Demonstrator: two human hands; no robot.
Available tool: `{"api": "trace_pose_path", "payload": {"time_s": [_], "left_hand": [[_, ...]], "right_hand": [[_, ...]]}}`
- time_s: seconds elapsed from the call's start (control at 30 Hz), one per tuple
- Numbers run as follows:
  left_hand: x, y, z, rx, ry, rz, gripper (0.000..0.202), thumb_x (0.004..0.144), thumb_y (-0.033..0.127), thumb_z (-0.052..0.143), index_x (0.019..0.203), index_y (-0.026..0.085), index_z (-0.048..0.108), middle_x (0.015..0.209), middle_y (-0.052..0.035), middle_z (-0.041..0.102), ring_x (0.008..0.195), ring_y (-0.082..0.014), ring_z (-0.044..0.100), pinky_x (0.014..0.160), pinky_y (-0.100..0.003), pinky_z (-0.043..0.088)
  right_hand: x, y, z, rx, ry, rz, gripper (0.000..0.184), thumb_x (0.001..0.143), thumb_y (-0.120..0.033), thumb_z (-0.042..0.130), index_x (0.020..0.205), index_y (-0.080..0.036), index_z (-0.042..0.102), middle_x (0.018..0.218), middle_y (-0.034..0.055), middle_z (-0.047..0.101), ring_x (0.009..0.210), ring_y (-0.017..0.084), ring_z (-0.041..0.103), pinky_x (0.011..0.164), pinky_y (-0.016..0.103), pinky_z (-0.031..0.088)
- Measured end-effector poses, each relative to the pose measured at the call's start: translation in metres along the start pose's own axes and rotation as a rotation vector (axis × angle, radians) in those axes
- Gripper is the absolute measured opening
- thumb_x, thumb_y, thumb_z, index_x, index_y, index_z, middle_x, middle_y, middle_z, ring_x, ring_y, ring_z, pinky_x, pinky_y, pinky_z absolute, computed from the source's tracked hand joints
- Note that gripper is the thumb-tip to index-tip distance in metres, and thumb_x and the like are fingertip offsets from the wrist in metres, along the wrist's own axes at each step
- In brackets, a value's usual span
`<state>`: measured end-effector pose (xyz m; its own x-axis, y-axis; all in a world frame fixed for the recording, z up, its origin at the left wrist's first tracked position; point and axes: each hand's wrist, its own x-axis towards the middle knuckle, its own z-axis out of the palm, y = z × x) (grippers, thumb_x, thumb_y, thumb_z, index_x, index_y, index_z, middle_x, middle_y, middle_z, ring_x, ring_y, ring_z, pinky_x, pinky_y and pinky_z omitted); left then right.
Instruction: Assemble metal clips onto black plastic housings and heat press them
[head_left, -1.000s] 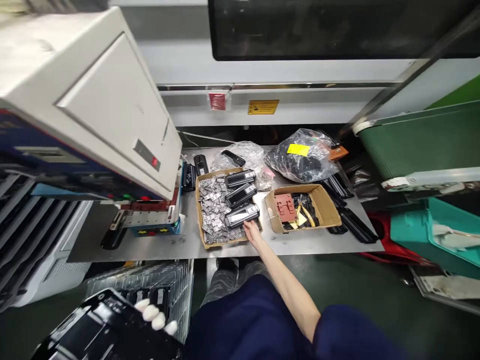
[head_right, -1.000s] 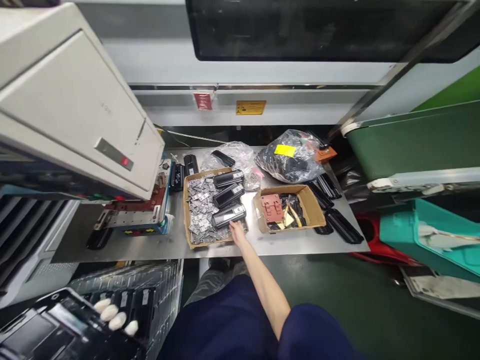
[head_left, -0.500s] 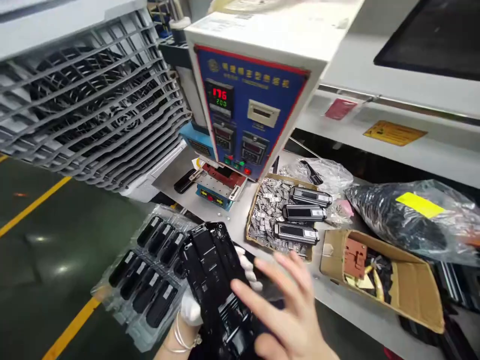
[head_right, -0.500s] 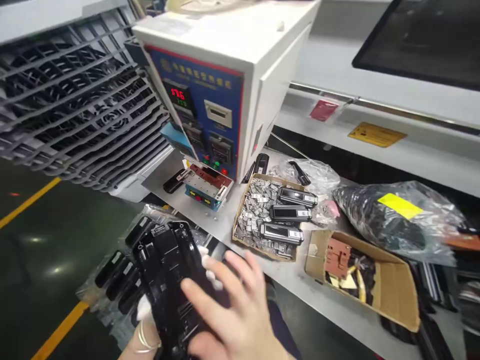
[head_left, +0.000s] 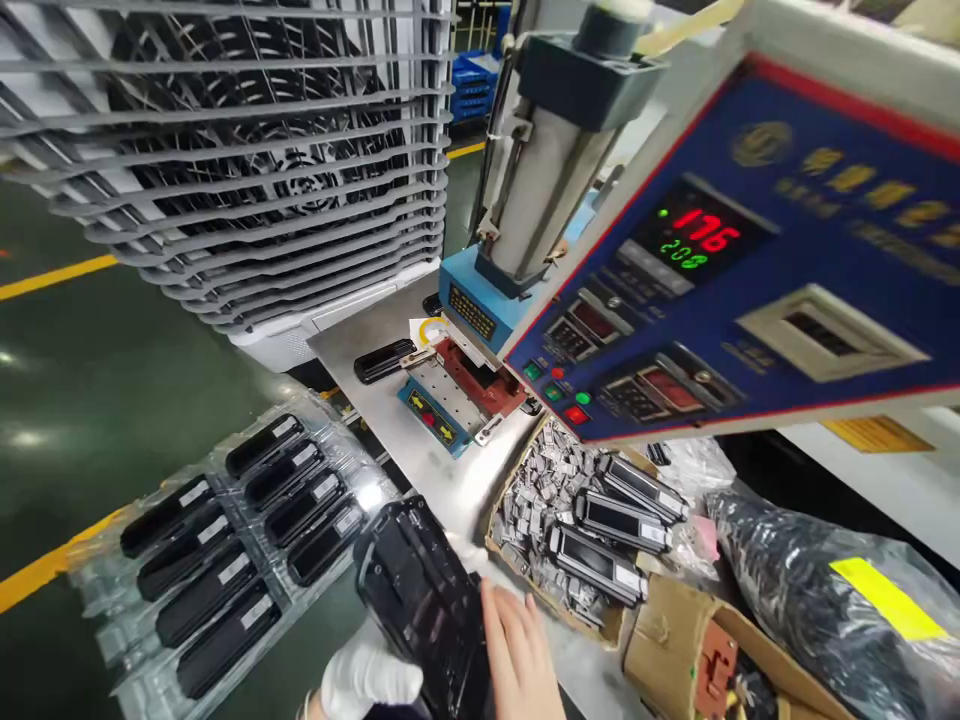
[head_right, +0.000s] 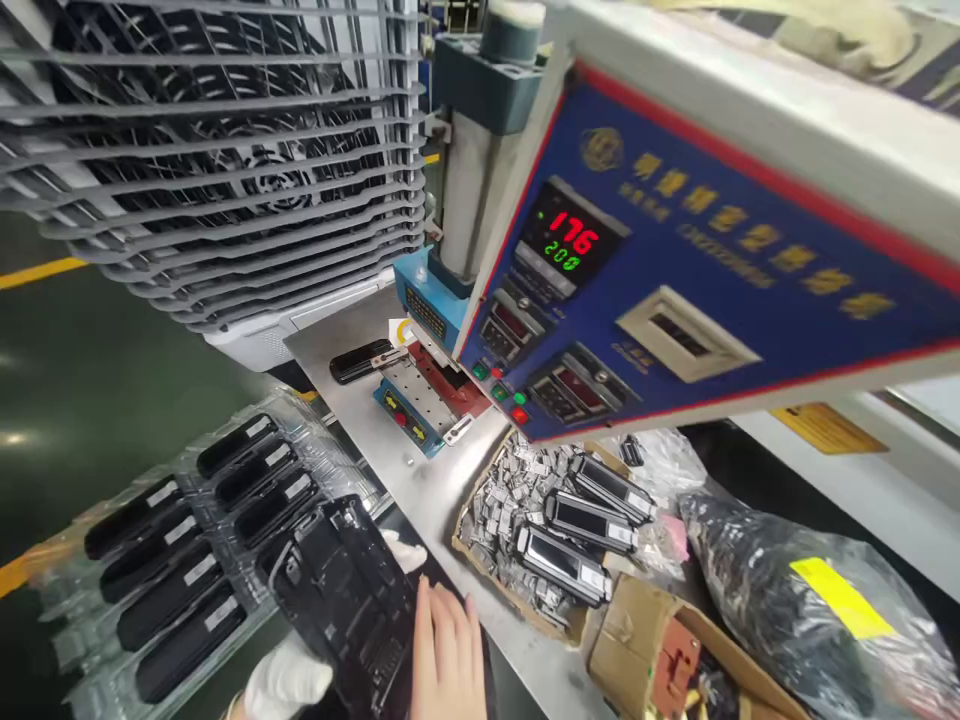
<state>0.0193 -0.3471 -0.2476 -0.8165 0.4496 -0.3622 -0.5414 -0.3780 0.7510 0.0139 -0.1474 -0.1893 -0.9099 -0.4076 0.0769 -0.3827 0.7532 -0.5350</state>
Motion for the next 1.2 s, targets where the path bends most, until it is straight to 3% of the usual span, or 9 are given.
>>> {"api": "trace_pose_path", "payload": {"time_s": [0.13, 0.23, 0.3, 0.33, 0.43, 0.53, 0.67, 0.9, 1.2], "left_hand": [[0.040, 0.026, 0.001, -0.056, -0.104, 0.009, 0.068, 0.060, 0.069, 0.088, 0.122, 0.041, 0.078, 0.119, -0.0016, 0.078, 0.126, -0.0367, 0.067, 0.121, -0.049, 0.045], [0.068, 0.050, -0.015, -0.036, -0.123, 0.004, 0.117, 0.045, 0.086, 0.085, 0.147, 0.034, 0.060, 0.154, -0.0051, 0.058, 0.150, -0.0400, 0.042, 0.130, -0.051, 0.028], [0.083, 0.062, -0.041, 0.051, 0.008, -0.033, 0.122, 0.054, 0.083, 0.084, 0.158, 0.032, 0.045, 0.169, -0.0057, 0.037, 0.159, -0.0344, 0.027, 0.133, -0.048, 0.021], [0.091, 0.066, -0.058, 0.118, 0.116, -0.063, 0.109, 0.070, 0.076, 0.081, 0.160, 0.030, 0.041, 0.171, -0.0064, 0.032, 0.160, -0.0293, 0.026, 0.133, -0.044, 0.020], [0.122, 0.080, -0.117, 0.261, 0.430, -0.020, 0.079, 0.097, 0.055, 0.058, 0.162, 0.016, 0.035, 0.166, -0.0124, 0.041, 0.154, -0.0233, 0.040, 0.131, -0.037, 0.027], [0.169, 0.097, -0.172, 0.464, 0.786, 0.023, 0.074, 0.094, 0.017, 0.057, 0.162, 0.010, 0.031, 0.172, -0.0151, 0.026, 0.160, -0.0262, 0.025, 0.134, -0.043, 0.015], [0.229, 0.111, -0.218, 0.667, 0.835, 0.057, 0.065, 0.085, 0.002, 0.067, 0.147, 0.018, 0.056, 0.162, -0.0132, 0.045, 0.155, -0.0311, 0.034, 0.132, -0.056, 0.019], [0.266, 0.105, -0.232, 0.751, 0.828, 0.050, 0.056, 0.084, -0.011, 0.060, 0.136, 0.012, 0.062, 0.141, -0.0126, 0.063, 0.142, -0.0297, 0.053, 0.123, -0.055, 0.040], [0.265, 0.097, -0.246, 0.745, 0.788, 0.088, 0.063, 0.085, -0.007, 0.064, 0.145, 0.012, 0.056, 0.154, -0.0162, 0.053, 0.148, -0.0319, 0.046, 0.127, -0.058, 0.033]], "right_hand": [[0.022, 0.035, 0.015, -0.005, 0.000, -0.071, 0.110, 0.084, -0.076, 0.067, 0.165, -0.019, 0.018, 0.128, 0.0221, 0.065, 0.118, 0.048, 0.065, 0.099, 0.071, 0.056], [0.053, 0.069, 0.003, -0.040, 0.020, -0.021, 0.078, 0.091, -0.069, 0.063, 0.147, -0.020, 0.041, 0.124, 0.0197, 0.061, 0.111, 0.041, 0.065, 0.088, 0.060, 0.062], [0.079, 0.095, -0.008, -0.136, 0.080, 0.019, 0.065, 0.095, -0.067, 0.057, 0.138, -0.019, 0.047, 0.117, 0.0188, 0.059, 0.106, 0.040, 0.062, 0.086, 0.061, 0.060], [0.094, 0.109, -0.012, -0.200, 0.121, 0.008, 0.065, 0.097, -0.069, 0.054, 0.136, -0.017, 0.048, 0.113, 0.0187, 0.059, 0.103, 0.040, 0.061, 0.085, 0.063, 0.059], [0.140, 0.147, -0.018, -0.375, 0.193, -0.025, 0.080, 0.095, -0.080, 0.044, 0.132, -0.009, 0.053, 0.103, 0.0208, 0.060, 0.098, 0.042, 0.058, 0.083, 0.065, 0.054], [0.187, 0.173, -0.014, -0.451, 0.187, 0.070, 0.092, 0.091, -0.087, 0.039, 0.133, -0.008, 0.057, 0.102, 0.0225, 0.062, 0.094, 0.041, 0.060, 0.086, 0.064, 0.052], [0.239, 0.183, -0.001, -0.384, 0.172, 0.181, 0.097, 0.084, -0.093, 0.043, 0.135, -0.011, 0.056, 0.116, 0.0235, 0.064, 0.111, 0.043, 0.061, 0.098, 0.062, 0.049], [0.297, 0.168, 0.021, -0.363, 0.146, 0.196, 0.093, 0.080, -0.076, 0.070, 0.135, -0.003, 0.054, 0.134, 0.0329, 0.055, 0.131, 0.050, 0.049, 0.112, 0.068, 0.037], [0.328, 0.164, 0.031, -0.367, 0.075, 0.174, 0.094, 0.083, -0.086, 0.060, 0.110, 0.003, 0.065, 0.128, 0.0392, 0.055, 0.133, 0.054, 0.045, 0.114, 0.070, 0.034]]}}
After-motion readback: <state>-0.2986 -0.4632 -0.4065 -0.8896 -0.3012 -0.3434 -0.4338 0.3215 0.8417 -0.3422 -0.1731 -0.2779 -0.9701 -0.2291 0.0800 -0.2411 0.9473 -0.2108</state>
